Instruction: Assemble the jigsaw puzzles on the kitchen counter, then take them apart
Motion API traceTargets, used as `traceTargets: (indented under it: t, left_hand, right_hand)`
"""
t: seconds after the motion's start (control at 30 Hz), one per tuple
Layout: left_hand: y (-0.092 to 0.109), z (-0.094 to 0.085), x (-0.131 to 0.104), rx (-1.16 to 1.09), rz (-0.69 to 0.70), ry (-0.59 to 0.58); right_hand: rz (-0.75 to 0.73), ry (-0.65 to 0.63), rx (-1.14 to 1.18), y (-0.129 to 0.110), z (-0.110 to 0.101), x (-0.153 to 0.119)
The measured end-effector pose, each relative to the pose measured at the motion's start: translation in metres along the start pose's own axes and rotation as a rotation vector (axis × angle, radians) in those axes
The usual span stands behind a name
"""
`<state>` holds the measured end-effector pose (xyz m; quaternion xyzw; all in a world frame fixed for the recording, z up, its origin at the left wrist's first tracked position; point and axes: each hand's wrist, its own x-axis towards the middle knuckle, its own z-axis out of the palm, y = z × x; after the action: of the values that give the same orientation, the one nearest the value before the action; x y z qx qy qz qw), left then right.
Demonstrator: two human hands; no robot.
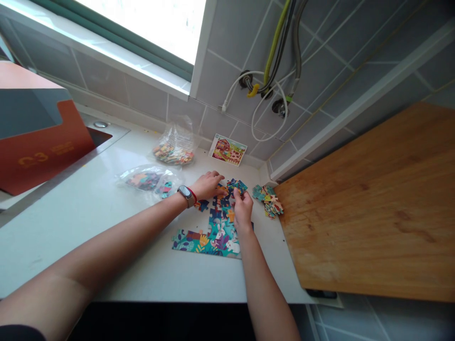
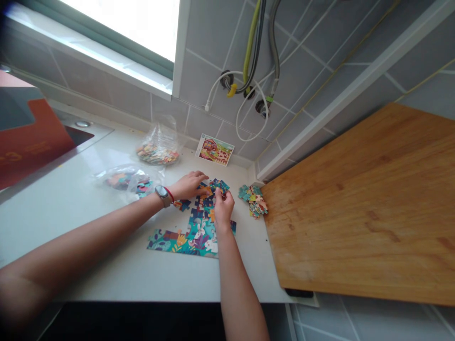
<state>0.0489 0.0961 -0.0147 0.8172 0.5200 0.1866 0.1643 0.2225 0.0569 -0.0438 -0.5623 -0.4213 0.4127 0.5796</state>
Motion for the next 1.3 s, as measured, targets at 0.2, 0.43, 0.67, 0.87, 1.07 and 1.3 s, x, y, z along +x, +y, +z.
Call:
traceTargets:
  t: [0.2, 0.43, 0.67, 0.87, 1.07, 1.3]
  left_hand:
    - [0.001, 0.013, -0.002, 0.033, -0.027, -0.011]
    - [-0.012, 0.008, 0.011, -0.112, -0.080, 0.017]
    - [-0.013, 0.006, 0.010, -0.306, -0.099, 0.077]
    - [-0.015, 0.002, 0.014, -0.484, -0.082, 0.079]
    - [-0.014, 0.001, 0.017, -0.668, -0.028, 0.036]
    - [-0.016, -0.005, 0.015, -0.709, 0.125, -0.151]
  right_hand:
    - [-0.019, 0.016, 0.032, 0.000, -0.001, 0.001]
    - [-0.013, 0.017, 0.037, 0.000, 0.000, 0.001]
    - [0.015, 0.024, 0.064, 0.000, 0.000, 0.002]
    - [0.113, -0.074, 0.219, -0.004, 0.002, -0.002]
    - [0.251, -0.134, 0.467, -0.013, 0.004, -0.005]
    - [0.279, -0.089, 0.558, -0.015, 0.002, -0.003]
